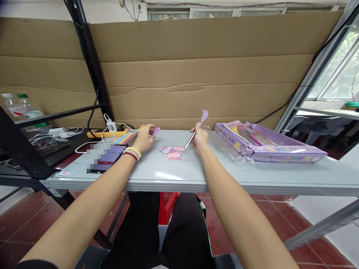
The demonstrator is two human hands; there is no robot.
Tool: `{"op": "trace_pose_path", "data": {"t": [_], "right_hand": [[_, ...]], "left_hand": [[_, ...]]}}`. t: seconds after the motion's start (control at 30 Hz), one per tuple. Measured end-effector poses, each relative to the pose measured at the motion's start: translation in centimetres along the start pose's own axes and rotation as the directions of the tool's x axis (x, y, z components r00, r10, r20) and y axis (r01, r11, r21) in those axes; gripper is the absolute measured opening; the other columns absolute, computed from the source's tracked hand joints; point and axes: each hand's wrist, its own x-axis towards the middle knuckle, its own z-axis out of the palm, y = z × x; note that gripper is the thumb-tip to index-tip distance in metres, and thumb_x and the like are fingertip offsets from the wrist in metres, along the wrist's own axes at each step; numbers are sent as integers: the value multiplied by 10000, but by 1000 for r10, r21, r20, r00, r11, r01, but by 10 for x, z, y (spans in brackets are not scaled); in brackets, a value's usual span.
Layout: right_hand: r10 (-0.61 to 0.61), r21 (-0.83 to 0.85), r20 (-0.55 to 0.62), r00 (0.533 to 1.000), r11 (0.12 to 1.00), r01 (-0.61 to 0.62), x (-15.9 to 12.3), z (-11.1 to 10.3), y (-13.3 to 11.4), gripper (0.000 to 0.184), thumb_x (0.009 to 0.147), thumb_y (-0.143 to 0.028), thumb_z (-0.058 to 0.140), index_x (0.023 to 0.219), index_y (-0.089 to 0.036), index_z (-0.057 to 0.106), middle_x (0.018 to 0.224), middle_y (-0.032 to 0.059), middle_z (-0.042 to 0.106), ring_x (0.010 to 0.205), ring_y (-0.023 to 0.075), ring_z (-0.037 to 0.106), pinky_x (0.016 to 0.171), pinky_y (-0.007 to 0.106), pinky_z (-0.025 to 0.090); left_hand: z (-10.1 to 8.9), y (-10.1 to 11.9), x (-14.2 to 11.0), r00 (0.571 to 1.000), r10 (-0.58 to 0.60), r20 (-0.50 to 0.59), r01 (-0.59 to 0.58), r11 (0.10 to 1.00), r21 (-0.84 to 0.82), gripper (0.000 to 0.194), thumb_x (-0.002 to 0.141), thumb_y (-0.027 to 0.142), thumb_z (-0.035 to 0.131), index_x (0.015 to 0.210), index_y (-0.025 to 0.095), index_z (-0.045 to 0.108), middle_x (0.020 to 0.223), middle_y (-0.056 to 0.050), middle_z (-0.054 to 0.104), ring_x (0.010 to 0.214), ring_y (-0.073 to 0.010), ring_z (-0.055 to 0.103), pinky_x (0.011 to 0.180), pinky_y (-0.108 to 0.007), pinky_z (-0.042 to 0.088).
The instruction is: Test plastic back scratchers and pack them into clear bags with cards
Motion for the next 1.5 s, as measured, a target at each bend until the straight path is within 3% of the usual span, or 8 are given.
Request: {"op": "trace_pose_path", "data": {"t": [0.2, 0.63, 0.77, 0.9, 1.03, 1.13, 1.27, 1.5], "right_hand": [[1, 108, 129, 992, 994, -15, -5, 2, -1, 416, 775, -570, 588, 709, -171, 487, 439, -35, 524, 311, 44, 387, 297, 145, 216], [-8, 98, 235, 972, 995, -16, -5, 7, 6, 259, 846, -356, 588, 716, -140, 528, 483, 25, 597, 361, 72, 493, 307, 148, 282], [0, 27, 394, 919, 1000, -11, -17, 15, 9, 258, 765, -365, 672, 716, -134, 569, 514, 29, 609, 396, 92, 523, 323, 168, 311], [-62, 12, 479, 875, 998, 64, -25, 24, 9, 223, 696, -335, 721, 688, -140, 611, 471, -40, 518, 400, 53, 443, 366, 160, 298], [-126, 268, 411, 903, 963, 12, -24, 16, -13, 178, 709, -340, 697, 780, -193, 627, 603, -29, 573, 570, 90, 558, 508, 199, 422], [-192, 492, 283, 940, 870, 29, -26, 10, -31, 326, 805, -474, 551, 624, -204, 523, 455, -55, 405, 412, 78, 430, 455, 222, 389], [-225, 539, 129, 966, 834, 122, -41, 16, -30, 549, 850, -627, 332, 497, -212, 264, 387, -79, 130, 311, 65, 135, 343, 233, 209], [-202, 568, 59, 978, 812, 133, -69, 25, -15, 543, 845, -643, 173, 512, -214, 174, 381, -67, 104, 317, 73, 95, 334, 234, 162]], "left_hand": [[10, 20, -10, 971, 175, 164, -170, 984, -46, 269, 738, 53, 568, 967, 164, 658, 980, -68, 696, 897, -168, 620, 854, -297, 476], [7, 23, -12, 964, 176, 199, -136, 971, -198, 335, 746, 95, 515, 1027, 161, 685, 1020, -66, 687, 910, -165, 594, 818, -280, 458], [5, 32, -14, 932, 166, 322, -33, 925, -380, 313, 804, 214, 464, 1008, 140, 690, 745, -17, 660, 635, -118, 529, 601, -243, 424], [6, 43, -15, 925, 155, 347, 46, 862, -505, 344, 829, 339, 460, 924, 97, 686, 489, 39, 440, 459, -71, 344, 470, -212, 309], [8, 47, -16, 935, 191, 298, -26, 877, -479, 368, 836, 373, 465, 1003, 116, 669, 575, 20, 514, 491, -77, 370, 486, -216, 316], [9, 50, -18, 932, 217, 289, -114, 935, -335, 394, 875, 399, 420, 1069, 138, 642, 642, 5, 578, 541, -97, 440, 520, -224, 336], [9, 60, -26, 913, 242, 329, -236, 970, -60, 438, 927, 415, 309, 826, 163, 653, 628, -31, 598, 584, -140, 510, 575, -259, 352], [8, 72, -36, 884, 227, 409, -317, 933, 168, 395, 930, 375, 307, 835, 170, 630, 686, -88, 628, 627, -187, 578, 598, -285, 366]]}}
